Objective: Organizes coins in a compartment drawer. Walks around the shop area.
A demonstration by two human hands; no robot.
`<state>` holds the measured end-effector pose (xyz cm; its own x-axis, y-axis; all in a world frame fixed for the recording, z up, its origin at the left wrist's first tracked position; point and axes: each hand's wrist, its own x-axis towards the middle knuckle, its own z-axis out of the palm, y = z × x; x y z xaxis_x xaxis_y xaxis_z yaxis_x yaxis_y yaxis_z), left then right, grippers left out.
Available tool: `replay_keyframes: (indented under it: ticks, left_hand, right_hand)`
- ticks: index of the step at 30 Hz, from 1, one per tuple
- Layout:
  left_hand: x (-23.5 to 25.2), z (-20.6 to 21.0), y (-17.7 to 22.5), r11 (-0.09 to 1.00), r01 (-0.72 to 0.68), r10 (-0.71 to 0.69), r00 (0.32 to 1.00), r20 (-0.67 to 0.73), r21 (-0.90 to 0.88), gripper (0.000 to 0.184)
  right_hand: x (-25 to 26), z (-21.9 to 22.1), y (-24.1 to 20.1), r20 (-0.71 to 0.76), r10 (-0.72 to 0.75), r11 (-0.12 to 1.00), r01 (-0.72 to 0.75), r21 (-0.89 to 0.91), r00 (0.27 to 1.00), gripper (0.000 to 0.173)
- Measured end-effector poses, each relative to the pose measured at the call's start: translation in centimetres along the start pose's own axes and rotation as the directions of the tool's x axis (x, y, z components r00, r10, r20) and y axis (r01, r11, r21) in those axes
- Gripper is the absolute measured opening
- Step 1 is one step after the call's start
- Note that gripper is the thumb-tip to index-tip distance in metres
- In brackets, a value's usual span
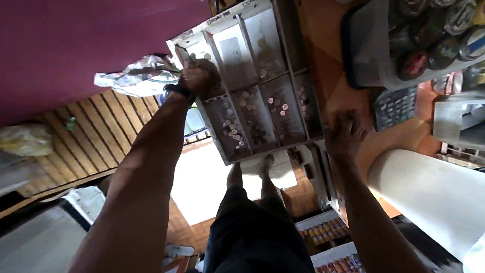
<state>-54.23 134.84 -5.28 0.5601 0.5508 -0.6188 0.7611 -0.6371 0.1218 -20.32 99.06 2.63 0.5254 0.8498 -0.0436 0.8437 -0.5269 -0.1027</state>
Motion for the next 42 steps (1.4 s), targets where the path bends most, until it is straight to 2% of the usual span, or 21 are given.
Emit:
replay_keyframes:
  ticks: [3,5,6,8,9,10,11,12,14,15,16,18,22,24,28,29,31,33,35,38,42]
  left_hand:
    - [0.0,0.4,-1.4,0.966,-0.075,0.005,0.962,-0.273,-0.248,0.024]
    - [-0.5,-0.8,-1.2,0.837,-0.095,-0.147,0.909,-0.39,-0.539,0.027]
    - [-0.6,-1.4,-1.1,0.714,-0.125,-0.229,0.888,-0.398,-0.689,0.028]
    - [-0.2,-2.3,-0.2,0.343,-0.223,-0.328,0.882,-0.339,-0.913,0.024]
    - [0.1,-2.7,0.6,0.142,-0.276,-0.313,0.899,-0.307,-0.951,0.017]
    - [0.4,-3.1,1.4,0.04,-0.301,-0.265,0.916,-0.301,-0.953,0.009]
    - [0.9,-3.4,2.4,0.105,-0.308,-0.201,0.925,-0.323,-0.946,0.006]
    - [1.2,-3.8,3.3,0.318,-0.286,-0.126,0.932,-0.34,-0.904,0.012]
    - [2.0,-4.5,5.6,0.806,-0.138,-0.015,0.967,-0.253,-0.576,0.026]
    - [2.4,-4.3,6.9,0.93,-0.072,0.005,0.983,-0.184,-0.36,0.032]
    - [2.5,-3.9,7.8,0.978,-0.06,0.03,0.988,-0.152,-0.199,0.04]
    - [3.0,-3.0,8.7,0.999,-0.037,0.032,0.99,-0.14,-0.035,0.073]
    - [3.9,-1.8,8.9,0.999,-0.049,0.051,0.983,-0.178,0.013,0.097]
    - [3.6,-2.7,8.6,0.998,-0.07,0.067,0.982,-0.175,-0.009,0.087]
    - [2.4,-6.3,7.6,0.984,0.053,-0.061,0.997,-0.042,-0.17,0.044]
    - [2.5,-6.5,6.7,0.966,0.062,-0.081,0.995,-0.065,-0.25,0.039]
    - [3.3,-6.3,4.4,0.912,-0.025,-0.061,0.979,-0.196,-0.409,0.04]
    - [3.6,-6.2,3.1,0.879,-0.112,-0.028,0.959,-0.283,-0.463,0.044]
    - [3.7,-5.6,2.7,0.895,-0.193,0.062,0.946,-0.318,-0.401,0.045]
    - [3.6,-4.4,3.0,0.939,-0.247,0.192,0.954,-0.23,-0.24,0.036]
    - [2.9,-5.0,5.1,0.985,-0.114,0.102,0.989,-0.104,-0.126,0.027]
  right_hand:
    - [0.1,0.1,0.1,-0.021,-0.019,1.0,0.019,0.007,1.0,0.055]
    - [0.0,0.0,0.1,-0.001,-0.014,1.0,0.014,0.019,1.0,0.055]
    - [0.0,0.0,0.1,0.004,-0.012,1.0,0.012,0.021,1.0,0.055]
    - [0.0,0.1,0.2,0.003,-0.01,1.0,0.01,0.022,1.0,0.055]
    - [-0.1,0.1,0.2,-0.002,-0.01,1.0,0.01,0.022,1.0,0.055]
    - [0.0,0.2,0.2,-0.009,-0.011,1.0,0.011,0.025,1.0,0.056]
    - [0.0,0.3,0.2,-0.01,-0.01,1.0,0.01,0.029,1.0,0.055]
    - [0.0,0.2,0.2,-0.009,-0.01,0.999,0.01,0.031,1.0,0.055]
    - [0.0,0.3,0.3,-0.023,-0.019,1.0,0.019,0.023,1.0,0.055]
    - [-0.1,0.4,0.4,-0.032,-0.024,1.0,0.024,0.016,0.999,0.055]
    - [-0.1,0.4,0.4,-0.033,-0.025,1.0,0.025,0.017,0.999,0.054]
    - [0.1,0.5,0.3,-0.04,-0.026,0.999,0.027,0.024,0.999,0.054]
    - [-0.2,0.7,0.6,-0.034,-0.02,1.0,0.021,0.022,0.999,0.055]
    - [-0.1,0.8,0.6,-0.052,-0.03,0.999,0.032,0.024,0.998,0.055]
    - [0.0,0.5,0.5,-0.063,-0.056,0.998,0.057,0.019,0.996,0.055]
    - [0.0,0.5,0.4,-0.054,-0.052,0.999,0.053,0.012,0.997,0.055]
    - [-0.1,0.6,0.5,-0.045,-0.044,0.999,0.045,0.007,0.998,0.055]
    - [0.0,0.6,0.4,-0.04,-0.037,0.999,0.038,0.011,0.998,0.056]
    - [0.0,0.5,0.4,-0.031,-0.032,0.999,0.032,0.009,0.999,0.057]
    - [0.1,0.5,0.5,-0.034,-0.042,0.999,0.042,0.003,0.999,0.056]
    - [-0.1,0.4,0.6,-0.018,-0.038,0.999,0.038,-0.005,0.999,0.056]
